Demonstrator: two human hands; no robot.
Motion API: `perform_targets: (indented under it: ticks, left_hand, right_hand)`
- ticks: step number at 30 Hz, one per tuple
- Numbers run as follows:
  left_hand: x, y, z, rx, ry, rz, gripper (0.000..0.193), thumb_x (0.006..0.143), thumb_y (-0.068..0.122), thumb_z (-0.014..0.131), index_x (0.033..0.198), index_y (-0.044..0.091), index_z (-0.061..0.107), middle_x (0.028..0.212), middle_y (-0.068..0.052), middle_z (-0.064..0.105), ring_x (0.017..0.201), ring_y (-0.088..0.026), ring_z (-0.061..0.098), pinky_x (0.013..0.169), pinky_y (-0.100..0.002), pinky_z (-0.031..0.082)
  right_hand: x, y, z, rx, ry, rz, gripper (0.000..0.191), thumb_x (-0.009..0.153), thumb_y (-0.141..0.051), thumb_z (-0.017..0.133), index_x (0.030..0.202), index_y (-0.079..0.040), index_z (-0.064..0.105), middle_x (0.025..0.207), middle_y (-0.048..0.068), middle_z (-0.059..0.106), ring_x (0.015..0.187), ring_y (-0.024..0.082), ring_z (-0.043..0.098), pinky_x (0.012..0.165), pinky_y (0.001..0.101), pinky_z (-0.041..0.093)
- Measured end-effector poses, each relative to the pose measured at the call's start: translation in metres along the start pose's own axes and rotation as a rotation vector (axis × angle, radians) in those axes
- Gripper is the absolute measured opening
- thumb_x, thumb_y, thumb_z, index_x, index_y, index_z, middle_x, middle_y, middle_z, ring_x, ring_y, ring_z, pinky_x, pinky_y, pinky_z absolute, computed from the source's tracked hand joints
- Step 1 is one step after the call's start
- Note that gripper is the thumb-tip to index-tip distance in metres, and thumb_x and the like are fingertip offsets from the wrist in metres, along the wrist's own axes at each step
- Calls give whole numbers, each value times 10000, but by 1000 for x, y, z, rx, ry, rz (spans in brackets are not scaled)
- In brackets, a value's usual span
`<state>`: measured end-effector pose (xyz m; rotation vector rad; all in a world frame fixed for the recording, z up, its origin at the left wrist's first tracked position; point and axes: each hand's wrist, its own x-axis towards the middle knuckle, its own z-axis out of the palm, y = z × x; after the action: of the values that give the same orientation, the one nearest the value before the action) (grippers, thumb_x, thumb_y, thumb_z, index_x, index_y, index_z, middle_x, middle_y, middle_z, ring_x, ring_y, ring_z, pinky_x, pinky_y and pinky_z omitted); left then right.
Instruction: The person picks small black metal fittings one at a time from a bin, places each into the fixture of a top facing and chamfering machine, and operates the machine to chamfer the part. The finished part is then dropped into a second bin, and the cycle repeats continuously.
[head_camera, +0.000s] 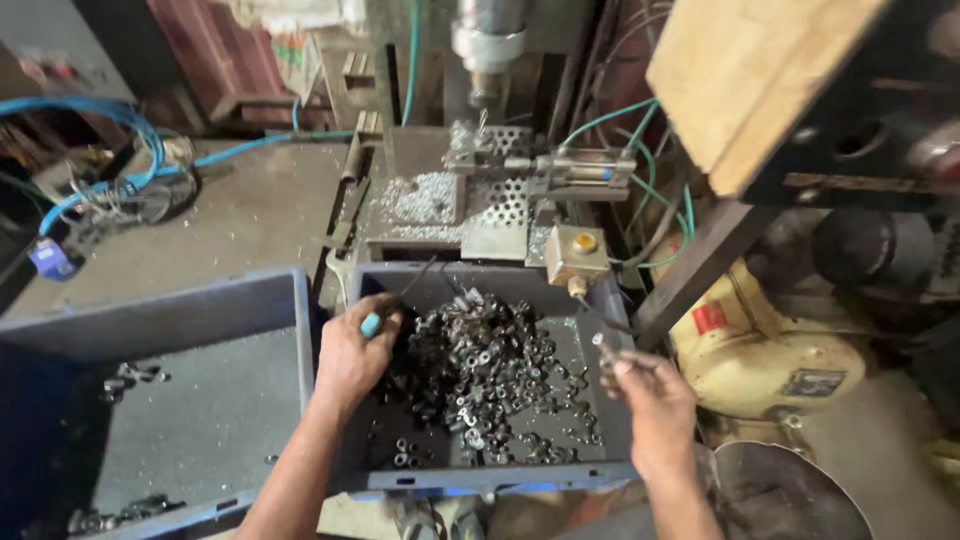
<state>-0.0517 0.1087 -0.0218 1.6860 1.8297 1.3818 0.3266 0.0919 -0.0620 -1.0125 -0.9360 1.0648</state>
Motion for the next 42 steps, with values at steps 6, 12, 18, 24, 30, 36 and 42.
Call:
perform_targets:
  ticks: [6,12,18,24,30,36,42]
  left_hand:
    - [4,-7,-10,-124,2,-81,333,865,204,734,1167,63,728,1005,-190,777,951,-307,771,833,-374,579]
    - [8,-2,-16,-169,-25,-125,343,860,181,716,1186,74,723,983,-187,772,916,-311,767,813,-378,579]
    - [12,1,-22,-190,-44,-190,338,865,192,713,1184,81,721,959,-193,763,888,-319,767,804,-381,578]
    - [15,-4,-22,-211,-29,-173,323,862,193,709,1166,84,727,970,-189,766,910,-331,762,807,-387,578]
    - [15,-3,-21,-181,-28,-184,334,861,211,716,1174,93,728,966,-203,761,921,-347,756,810,-400,577]
    - [13,-7,-19,-181,-10,-183,352,862,213,720,1190,85,718,975,-211,757,929,-362,748,815,-412,574]
    - [8,-6,-16,-180,-24,-175,368,859,209,709,1210,96,701,958,-207,763,918,-348,763,822,-405,577]
  right_hand:
    - [16,-29,95,443,-164,241,257,955,-68,594,1179,32,672,1049,127,728,920,231,708,777,334,586]
    - [96,-25,210,208,-115,146,140,981,-40,608,1108,19,619,1035,151,718,883,228,708,751,340,581]
    - [187,-1,247,197,84,182,131,951,-63,657,1064,-20,605,988,123,703,854,242,727,695,336,594]
    - [229,17,251,240,39,143,162,937,-98,692,1075,-43,630,984,95,694,859,246,716,658,339,574]
    - [204,-6,243,12,-178,141,282,963,-137,683,1212,-27,609,1048,100,710,889,221,696,719,336,601]
    - [116,-57,173,-650,-264,-263,452,890,-195,741,1309,-42,670,1132,102,743,936,186,705,707,306,564]
    - [86,-76,127,-1276,-37,-484,404,939,-376,737,1190,-61,714,1151,152,725,960,322,714,891,423,552]
